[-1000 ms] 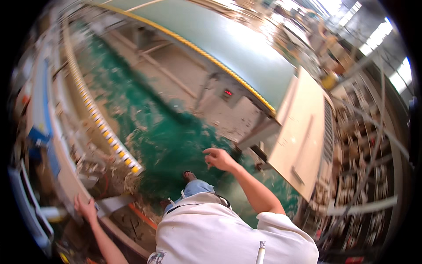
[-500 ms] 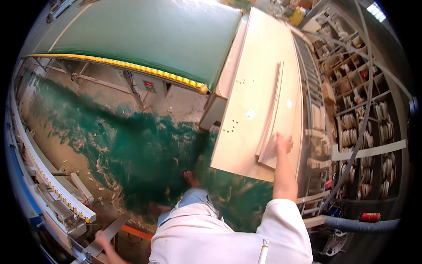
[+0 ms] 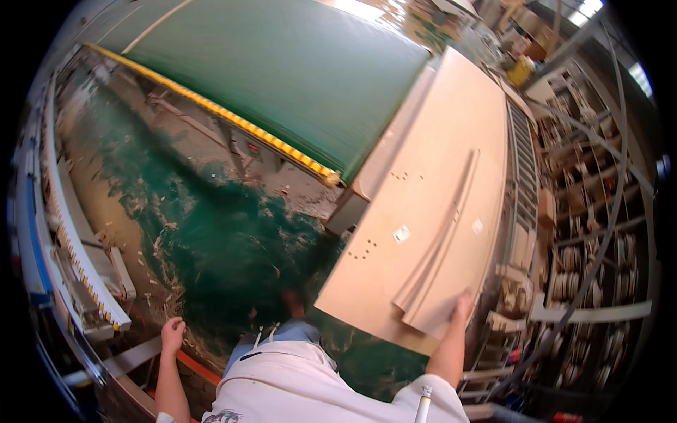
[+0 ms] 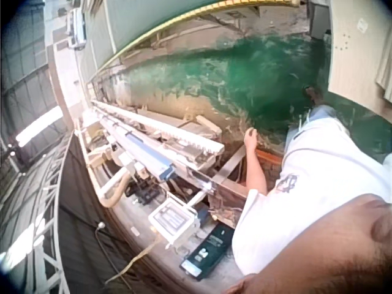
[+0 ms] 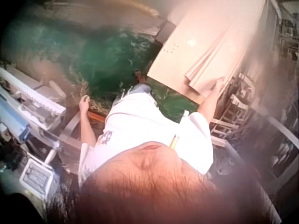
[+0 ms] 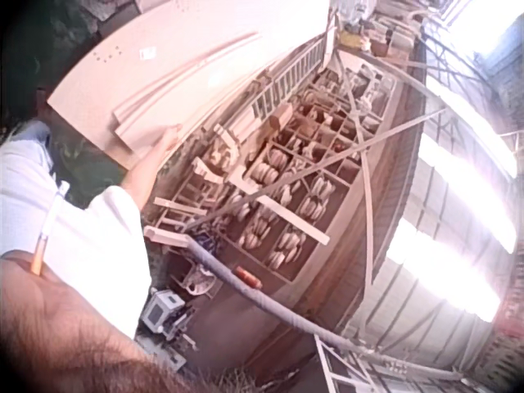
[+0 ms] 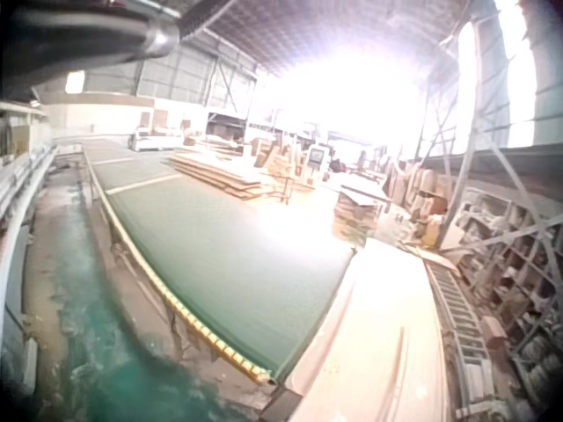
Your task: The person sorts through wooden panels on a table and then feeds them one by one into an edge-banding machine in a factory setting.
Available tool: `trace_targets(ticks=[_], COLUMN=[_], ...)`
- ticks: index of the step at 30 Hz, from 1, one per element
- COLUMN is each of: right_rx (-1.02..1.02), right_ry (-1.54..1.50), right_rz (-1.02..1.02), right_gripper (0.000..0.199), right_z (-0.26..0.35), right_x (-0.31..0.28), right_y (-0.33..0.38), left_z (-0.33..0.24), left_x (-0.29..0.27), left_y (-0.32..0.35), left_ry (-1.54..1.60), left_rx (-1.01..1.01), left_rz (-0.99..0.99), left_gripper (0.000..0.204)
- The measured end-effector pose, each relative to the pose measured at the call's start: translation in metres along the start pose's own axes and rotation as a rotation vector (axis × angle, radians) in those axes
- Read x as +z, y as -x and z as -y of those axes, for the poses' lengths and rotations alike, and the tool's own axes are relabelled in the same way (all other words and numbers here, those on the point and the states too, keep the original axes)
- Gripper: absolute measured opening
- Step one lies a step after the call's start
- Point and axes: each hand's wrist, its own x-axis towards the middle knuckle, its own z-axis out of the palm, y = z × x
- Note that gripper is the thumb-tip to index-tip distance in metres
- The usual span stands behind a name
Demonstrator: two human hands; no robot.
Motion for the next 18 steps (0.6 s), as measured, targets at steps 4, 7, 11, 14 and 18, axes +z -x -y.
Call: trace_targets(ticks=[4,7,11,14,18], right_rx=[-0.191,-0.58,-0.858,-1.097,-1.075], right_ry=[-0.139,-0.439,0.476,0.612,0.767], right_rz=[-0.149,0.009,-0.113,0.142,0.611], right_gripper=[0.075,0.059,0.055,0.06,0.065], right_z=[0.01,-0.032,-0.024,0.025,0.143], right_x=[0.018,-0.01,-0.071,-0.046,0.019], right_y=[0.025,0.028,0.068,0.104,0.328], left_z=[-0.011,-0.043,-0.096,-0.147,-0.167], left_x=[0.015,0.032,0.037,0.041,0.04], left_y=[0.01,0.019,0.05,0.063,0.075], left_ry=[0.032,-0.164,0.185,0.344,0.937], left_rx=[0.067,0.166,0.084,0.02,0.15], left_rz=[-0.079,-0.058,0.078,0.298,0.601], left_gripper=[0.031,0.033,0.026,0.033,0.071])
